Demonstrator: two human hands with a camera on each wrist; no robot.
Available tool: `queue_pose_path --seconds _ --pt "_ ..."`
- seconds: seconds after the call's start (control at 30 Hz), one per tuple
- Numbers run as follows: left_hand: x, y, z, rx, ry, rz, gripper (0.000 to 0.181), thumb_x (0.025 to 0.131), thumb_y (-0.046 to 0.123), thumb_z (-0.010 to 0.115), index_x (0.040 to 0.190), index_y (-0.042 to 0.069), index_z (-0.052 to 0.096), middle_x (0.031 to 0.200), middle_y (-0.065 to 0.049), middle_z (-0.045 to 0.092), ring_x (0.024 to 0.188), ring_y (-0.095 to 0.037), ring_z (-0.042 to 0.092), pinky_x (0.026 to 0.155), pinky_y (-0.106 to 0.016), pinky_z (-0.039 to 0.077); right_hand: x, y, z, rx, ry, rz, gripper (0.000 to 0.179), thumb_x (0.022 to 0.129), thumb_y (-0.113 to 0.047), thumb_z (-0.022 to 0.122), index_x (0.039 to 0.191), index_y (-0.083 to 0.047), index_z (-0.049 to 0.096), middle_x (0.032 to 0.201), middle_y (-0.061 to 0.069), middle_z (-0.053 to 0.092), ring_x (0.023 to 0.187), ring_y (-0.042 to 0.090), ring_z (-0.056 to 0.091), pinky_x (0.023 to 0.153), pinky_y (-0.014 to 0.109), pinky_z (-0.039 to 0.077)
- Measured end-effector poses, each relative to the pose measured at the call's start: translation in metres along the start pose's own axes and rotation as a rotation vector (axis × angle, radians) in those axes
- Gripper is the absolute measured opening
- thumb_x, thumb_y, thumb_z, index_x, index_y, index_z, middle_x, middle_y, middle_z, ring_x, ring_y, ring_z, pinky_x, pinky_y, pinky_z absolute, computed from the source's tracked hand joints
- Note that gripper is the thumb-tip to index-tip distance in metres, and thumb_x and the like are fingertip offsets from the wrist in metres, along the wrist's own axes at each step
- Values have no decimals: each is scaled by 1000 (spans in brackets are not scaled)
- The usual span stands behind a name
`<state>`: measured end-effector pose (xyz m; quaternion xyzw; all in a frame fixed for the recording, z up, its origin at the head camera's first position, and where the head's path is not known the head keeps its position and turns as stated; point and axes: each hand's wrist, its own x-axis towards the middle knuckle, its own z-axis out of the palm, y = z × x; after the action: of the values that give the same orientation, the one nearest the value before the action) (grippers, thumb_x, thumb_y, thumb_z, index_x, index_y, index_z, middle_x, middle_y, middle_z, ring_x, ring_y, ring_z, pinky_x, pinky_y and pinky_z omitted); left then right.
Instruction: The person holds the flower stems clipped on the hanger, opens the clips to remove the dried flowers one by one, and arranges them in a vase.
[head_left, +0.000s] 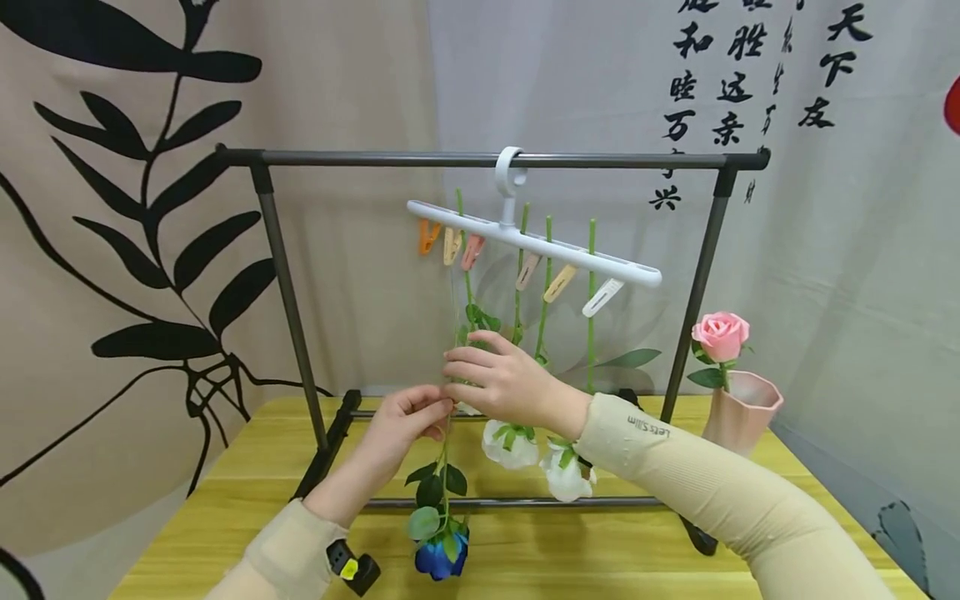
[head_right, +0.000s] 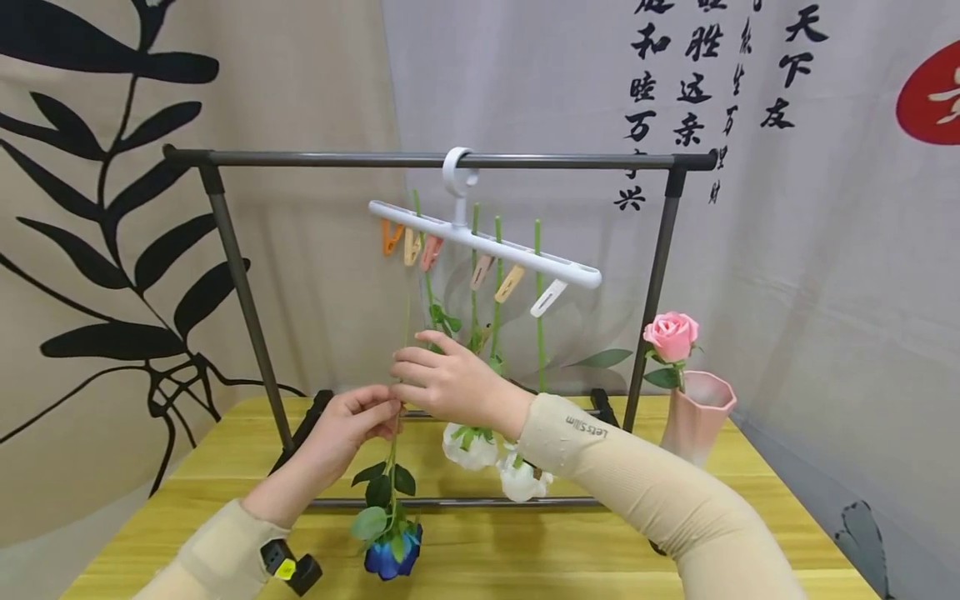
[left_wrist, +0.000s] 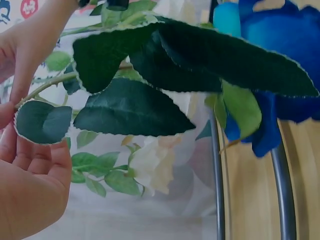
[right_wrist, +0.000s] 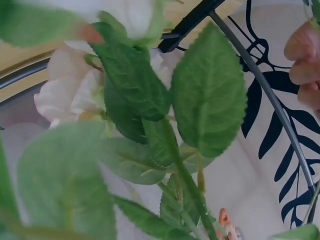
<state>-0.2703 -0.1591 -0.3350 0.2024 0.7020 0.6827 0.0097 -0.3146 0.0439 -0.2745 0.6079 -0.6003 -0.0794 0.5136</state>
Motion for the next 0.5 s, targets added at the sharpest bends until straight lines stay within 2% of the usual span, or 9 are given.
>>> queue_pose_path --seconds 0.27,0.4,0.5 --pt "-13 -5 -6 130 -75 -34 32 97 25 62 115 0 66 98 -6 69 92 -23 63 84 -41 50 -4 2 3 52 55 30 11 84 -3 74 91 -12 71 99 2 70 101 20 64 97 35 46" --pt "-18 -8 -8 131 -129 -64 31 96 27 63 113 2 67 101 -7 68 96 -25 64 93 -39 47 -8 5 4 49 70 64 10 84 -3 74 91 -10 73 97 2 71 99 20 65 96 34 47" --pt "-18 -8 -8 130 -147 -51 30 95 25 64 113 1 66 106 -7 68 94 -26 65 90 -37 49 -11 3 5 42 64 72 9 84 -5 74 91 -11 72 96 2 71 98 20 65 97 36 46"
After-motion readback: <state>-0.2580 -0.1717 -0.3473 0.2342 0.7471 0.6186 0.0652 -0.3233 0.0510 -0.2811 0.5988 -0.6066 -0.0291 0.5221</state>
